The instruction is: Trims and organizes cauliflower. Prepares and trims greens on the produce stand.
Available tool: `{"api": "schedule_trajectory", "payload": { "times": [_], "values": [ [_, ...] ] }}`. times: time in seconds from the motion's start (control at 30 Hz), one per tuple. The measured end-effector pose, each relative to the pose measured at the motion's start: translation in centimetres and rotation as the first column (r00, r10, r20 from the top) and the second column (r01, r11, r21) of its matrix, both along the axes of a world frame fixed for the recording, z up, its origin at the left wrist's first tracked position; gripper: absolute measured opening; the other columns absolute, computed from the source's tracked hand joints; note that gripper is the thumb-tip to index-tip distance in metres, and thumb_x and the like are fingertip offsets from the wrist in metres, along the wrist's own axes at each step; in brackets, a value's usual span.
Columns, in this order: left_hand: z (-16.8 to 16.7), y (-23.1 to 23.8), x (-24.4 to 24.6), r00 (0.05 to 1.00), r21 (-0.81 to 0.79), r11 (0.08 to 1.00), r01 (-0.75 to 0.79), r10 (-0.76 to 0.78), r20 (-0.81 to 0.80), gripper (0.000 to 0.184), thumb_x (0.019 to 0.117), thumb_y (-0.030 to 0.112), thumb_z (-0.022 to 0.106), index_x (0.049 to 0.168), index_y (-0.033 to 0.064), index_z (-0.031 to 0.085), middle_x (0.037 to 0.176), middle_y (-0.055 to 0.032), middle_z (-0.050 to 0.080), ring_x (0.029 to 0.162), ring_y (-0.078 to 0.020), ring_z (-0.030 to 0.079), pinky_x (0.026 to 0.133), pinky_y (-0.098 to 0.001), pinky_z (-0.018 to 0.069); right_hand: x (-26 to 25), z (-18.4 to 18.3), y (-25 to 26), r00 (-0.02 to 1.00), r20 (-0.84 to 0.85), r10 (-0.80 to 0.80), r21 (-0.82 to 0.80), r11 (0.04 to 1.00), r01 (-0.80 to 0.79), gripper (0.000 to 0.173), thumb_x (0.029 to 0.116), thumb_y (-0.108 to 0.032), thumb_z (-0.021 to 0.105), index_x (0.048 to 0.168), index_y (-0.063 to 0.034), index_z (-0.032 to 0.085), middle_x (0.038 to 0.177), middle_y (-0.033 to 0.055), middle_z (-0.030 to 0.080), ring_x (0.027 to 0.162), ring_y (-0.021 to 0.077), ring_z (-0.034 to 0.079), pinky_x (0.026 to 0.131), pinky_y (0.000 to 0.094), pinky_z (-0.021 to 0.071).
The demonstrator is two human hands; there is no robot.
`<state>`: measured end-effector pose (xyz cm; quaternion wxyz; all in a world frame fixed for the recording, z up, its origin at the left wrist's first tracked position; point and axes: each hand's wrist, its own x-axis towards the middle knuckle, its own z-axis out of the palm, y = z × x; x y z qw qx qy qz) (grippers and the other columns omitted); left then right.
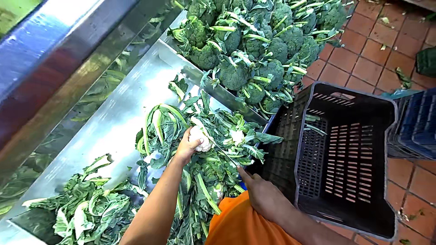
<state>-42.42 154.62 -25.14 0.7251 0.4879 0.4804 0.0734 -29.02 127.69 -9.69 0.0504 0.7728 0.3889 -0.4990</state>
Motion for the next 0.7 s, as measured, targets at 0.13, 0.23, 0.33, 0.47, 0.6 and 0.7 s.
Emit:
{"api": "schedule_trajectory", "payload": {
  "times": [0.13, 0.23, 0.33, 0.47, 0.6, 0.7],
  "values": [
    [-0.5, -0.6, 0.2, 0.999, 0.032, 0.999, -0.032, 0.031, 0.014, 0.093, 0.0846, 0.013, 0.08, 0.16, 0.0246, 0.026, 0.139, -0.0206, 0.057, 0.112, -0.037, 0.065, 0.087, -0.0566, 0.0586, -0.5, -0.8, 0.7, 0.999, 0.044, -0.017, -0.013, 1.0, 0.018, 0.071, 0.1051, -0.017, 0.041, 0.165, -0.039, 0.011, 0.129, 0.0227, 0.057, 0.093, 0.0385, 0.07, 0.079, 0.0562, 0.0582],
    [-0.3, -0.8, 0.5, 0.999, 0.042, 0.998, -0.054, 0.054, 0.009, 0.094, 0.0828, 0.011, 0.081, 0.159, 0.0228, 0.027, 0.139, -0.0207, 0.056, 0.113, -0.0357, 0.065, 0.087, -0.055, 0.0585, -0.7, -0.7, 1.4, 0.997, 0.074, -0.019, -0.059, 0.998, 0.023, 0.077, 0.1027, -0.014, 0.045, 0.165, -0.0399, 0.008, 0.13, 0.0236, 0.056, 0.092, 0.0392, 0.07, 0.078, 0.056, 0.0581],
    [-0.4, -1.3, 0.7, 0.999, 0.08, 0.996, -0.047, 0.049, -0.017, 0.093, 0.0808, 0.01, 0.082, 0.157, 0.0229, 0.03, 0.14, -0.0196, 0.056, 0.115, -0.035, 0.064, 0.089, -0.0555, 0.0581, -1.1, 0.3, 2.4, 0.997, 0.076, 0.0, -0.142, 0.99, 0.011, 0.085, 0.0999, -0.008, 0.047, 0.165, -0.0392, 0.003, 0.129, 0.0268, 0.056, 0.094, 0.0424, 0.069, 0.078, 0.0582, 0.0579],
    [-0.7, -1.7, 0.7, 0.998, 0.129, 0.992, -0.006, 0.014, -0.063, 0.094, 0.0798, 0.018, 0.085, 0.157, 0.027, 0.031, 0.145, -0.0188, 0.052, 0.119, -0.037, 0.061, 0.089, -0.0598, 0.0558, -1.6, 1.5, 3.3, 0.997, 0.082, -0.009, -0.181, 0.983, 0.023, 0.086, 0.0997, -0.004, 0.046, 0.166, -0.0366, 0.002, 0.127, 0.0272, 0.059, 0.099, 0.0438, 0.069, 0.079, 0.0585, 0.0582],
    [-1.2, -1.7, 0.9, 0.997, 0.148, 0.989, -0.02, 0.03, -0.069, 0.096, 0.0791, 0.017, 0.086, 0.157, 0.0252, 0.031, 0.143, -0.0187, 0.053, 0.118, -0.0354, 0.062, 0.091, -0.0582, 0.0559, -1.7, 0.9, 3.8, 0.995, 0.096, -0.031, -0.176, 0.983, 0.048, 0.083, 0.1014, -0.005, 0.044, 0.166, -0.0377, 0.002, 0.129, 0.027, 0.058, 0.101, 0.0436, 0.069, 0.079, 0.0582, 0.0585],
    [-1.4, -1.7, 0.7, 0.998, 0.14, 0.99, -0.021, 0.029, -0.06, 0.094, 0.0792, 0.015, 0.086, 0.156, 0.0252, 0.032, 0.142, -0.0187, 0.054, 0.116, -0.035, 0.063, 0.09, -0.0572, 0.0564, -1.8, 0.7, 3.9, 0.995, 0.095, -0.032, -0.182, 0.982, 0.048, 0.084, 0.1017, -0.004, 0.044, 0.165, -0.039, 0.001, 0.127, 0.0278, 0.057, 0.1, 0.0446, 0.069, 0.079, 0.0586, 0.0587]
  ]
}}
